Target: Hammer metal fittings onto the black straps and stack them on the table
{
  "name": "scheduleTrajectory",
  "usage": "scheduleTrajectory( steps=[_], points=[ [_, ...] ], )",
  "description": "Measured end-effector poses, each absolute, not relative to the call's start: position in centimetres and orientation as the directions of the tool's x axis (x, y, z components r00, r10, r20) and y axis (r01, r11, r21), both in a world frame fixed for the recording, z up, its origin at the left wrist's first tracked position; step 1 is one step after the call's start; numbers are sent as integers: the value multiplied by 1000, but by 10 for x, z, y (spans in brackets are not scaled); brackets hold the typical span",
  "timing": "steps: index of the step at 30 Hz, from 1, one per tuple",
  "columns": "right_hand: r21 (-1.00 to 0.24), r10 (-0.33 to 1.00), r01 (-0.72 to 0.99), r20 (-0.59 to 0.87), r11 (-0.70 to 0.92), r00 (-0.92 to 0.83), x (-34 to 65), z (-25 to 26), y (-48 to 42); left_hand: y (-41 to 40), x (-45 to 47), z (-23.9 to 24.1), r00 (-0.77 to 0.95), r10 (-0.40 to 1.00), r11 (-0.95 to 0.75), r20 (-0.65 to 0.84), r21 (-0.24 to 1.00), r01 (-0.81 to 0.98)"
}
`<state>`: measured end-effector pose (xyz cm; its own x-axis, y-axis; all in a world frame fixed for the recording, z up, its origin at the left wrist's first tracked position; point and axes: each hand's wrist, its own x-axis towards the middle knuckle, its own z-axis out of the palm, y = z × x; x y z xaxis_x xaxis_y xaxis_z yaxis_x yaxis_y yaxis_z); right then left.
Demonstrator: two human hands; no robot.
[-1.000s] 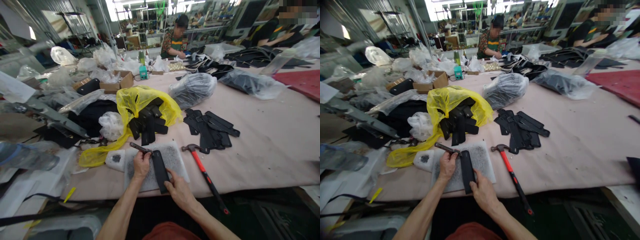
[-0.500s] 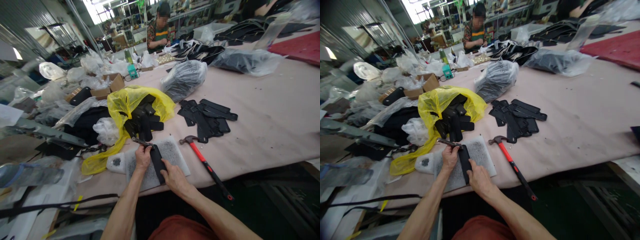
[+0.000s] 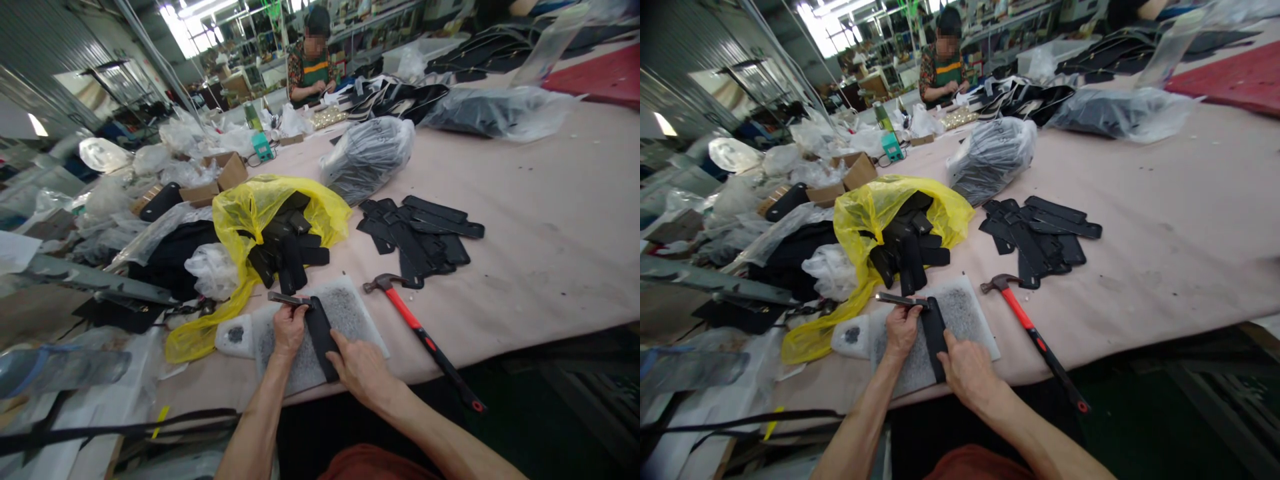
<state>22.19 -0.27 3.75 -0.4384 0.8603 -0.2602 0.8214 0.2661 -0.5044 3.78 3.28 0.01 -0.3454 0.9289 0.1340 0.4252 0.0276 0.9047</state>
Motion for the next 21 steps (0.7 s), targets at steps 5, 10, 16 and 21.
scheduleTrajectory(
  steps=[5,10,16,21],
  points=[
    [-455,845,745,31,488,-535,227,37,3,34,37,-1,-332,935,36,125,898,439],
    [-490,797,675,72,552,-600,231,17,-1,34,37,-4,-323,934,17,154,884,468],
    [-503,808,678,74,537,-585,232,12,-5,33,39,-4,-321,937,46,137,863,503],
    [-507,806,673,77,539,-588,232,11,-6,34,40,-3,-308,939,33,154,850,526]
  ],
)
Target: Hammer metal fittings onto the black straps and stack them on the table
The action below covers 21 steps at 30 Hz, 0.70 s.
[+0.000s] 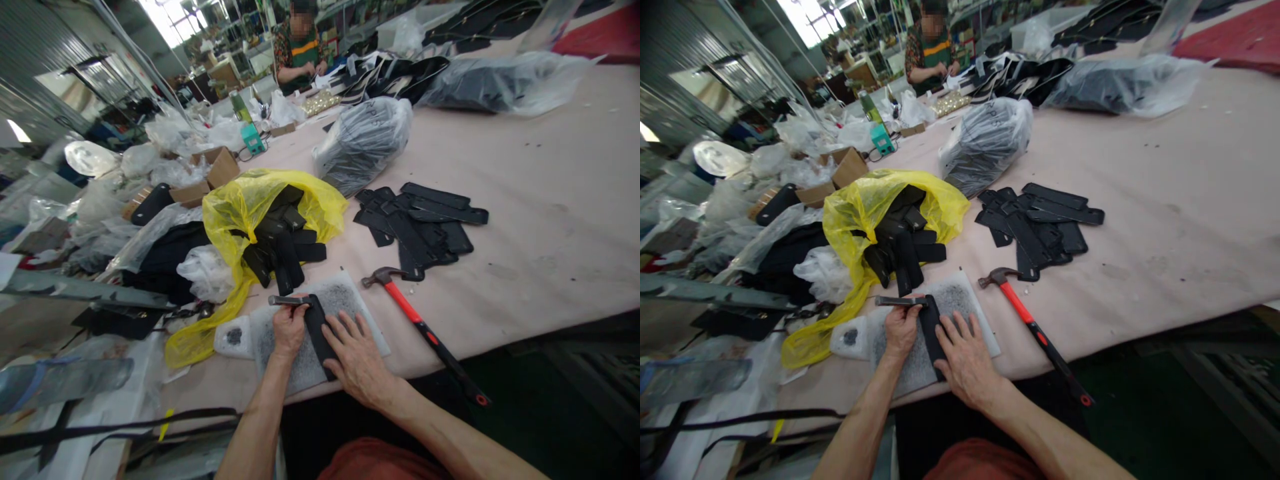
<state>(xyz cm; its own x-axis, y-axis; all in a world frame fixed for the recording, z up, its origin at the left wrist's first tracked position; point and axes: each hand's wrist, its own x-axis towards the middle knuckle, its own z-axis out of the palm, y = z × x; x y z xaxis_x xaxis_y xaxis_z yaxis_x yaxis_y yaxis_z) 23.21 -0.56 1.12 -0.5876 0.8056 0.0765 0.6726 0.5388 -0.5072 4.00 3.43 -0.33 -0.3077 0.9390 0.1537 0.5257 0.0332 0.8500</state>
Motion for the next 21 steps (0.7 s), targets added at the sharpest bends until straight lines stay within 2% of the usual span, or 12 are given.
scheduleTrajectory(
  steps=[8,13,21],
  points=[
    [-515,807,672,71,533,-586,231,10,-6,36,42,-3,-255,944,-33,210,828,560],
    [-515,797,662,71,544,-600,233,10,-6,37,46,-1,-283,938,6,201,806,592],
    [-530,798,646,103,550,-594,232,9,-6,40,48,-8,-221,936,-46,276,716,697]
  ],
)
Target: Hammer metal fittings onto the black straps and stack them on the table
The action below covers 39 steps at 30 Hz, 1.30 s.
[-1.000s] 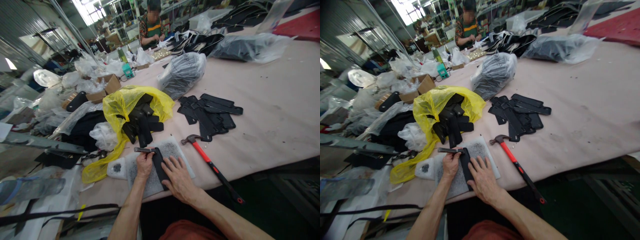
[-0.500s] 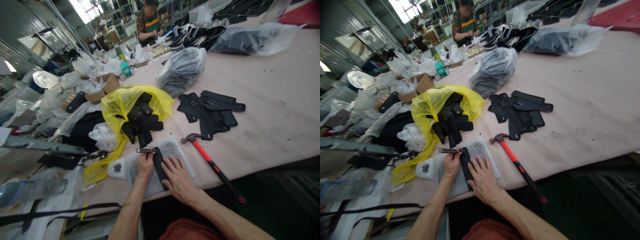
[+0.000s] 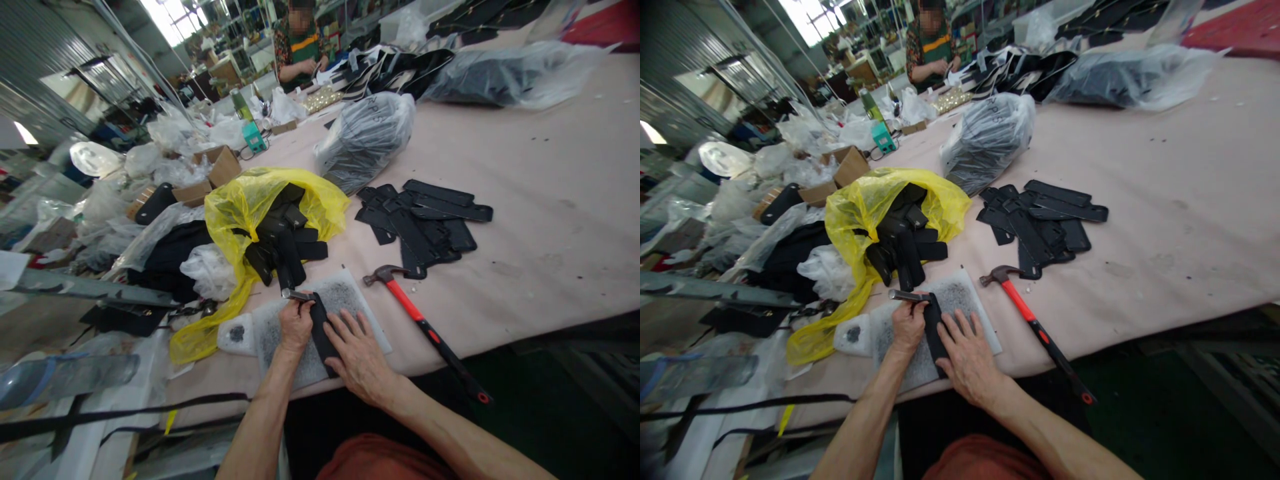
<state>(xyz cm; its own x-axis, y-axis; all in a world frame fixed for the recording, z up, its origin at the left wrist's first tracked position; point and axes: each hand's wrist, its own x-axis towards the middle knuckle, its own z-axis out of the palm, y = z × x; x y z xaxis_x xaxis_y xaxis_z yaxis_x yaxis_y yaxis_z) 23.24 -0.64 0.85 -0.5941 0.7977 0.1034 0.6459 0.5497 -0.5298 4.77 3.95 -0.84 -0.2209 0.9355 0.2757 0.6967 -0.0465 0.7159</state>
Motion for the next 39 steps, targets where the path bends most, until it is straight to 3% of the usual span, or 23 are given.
scheduleTrajectory(
  steps=[5,8,11,14,16,18,20,22,25,28,30,32,33,36,39],
  points=[
    [-552,859,673,184,493,-478,262,20,13,44,46,-11,-157,947,-71,281,658,749],
    [-422,938,840,199,342,-283,304,21,30,43,47,-9,-140,951,-72,276,639,766],
    [-266,985,948,26,173,-172,346,13,39,41,48,-9,-165,947,-59,276,654,754],
    [-337,970,940,-208,47,-123,368,5,38,40,49,-11,-175,944,-64,278,678,732],
    [-542,923,829,-374,-135,-94,370,3,34,39,48,-12,-170,941,-84,292,689,720],
    [-721,803,546,-580,-427,-138,364,6,29,39,48,-13,-167,937,-103,307,701,706],
    [-703,664,247,-712,-667,-230,354,17,28,39,47,-13,-164,936,-114,313,707,698],
    [-641,604,150,-763,-753,-229,344,38,31,39,47,-14,-162,937,-112,309,706,699],
    [-758,759,276,-638,-591,-128,326,93,42,39,47,-16,-156,942,-107,298,703,703],
    [-898,979,437,-132,-52,-155,304,157,55,39,46,-18,-155,941,-108,302,699,707],
    [-812,963,518,234,268,-131,290,183,61,40,46,-20,-159,938,-105,308,691,715],
    [-621,867,612,426,489,-259,279,191,63,40,46,-20,-159,938,-103,309,685,721],
    [-512,820,646,430,566,-378,275,191,63,40,46,-20,-159,939,-100,306,682,725],
    [-275,714,659,247,700,-655,270,191,64,40,46,-19,-165,941,-86,297,677,731],
    [-349,765,681,312,644,-564,266,201,63,39,47,-18,-160,941,-96,297,691,716]
  ],
)
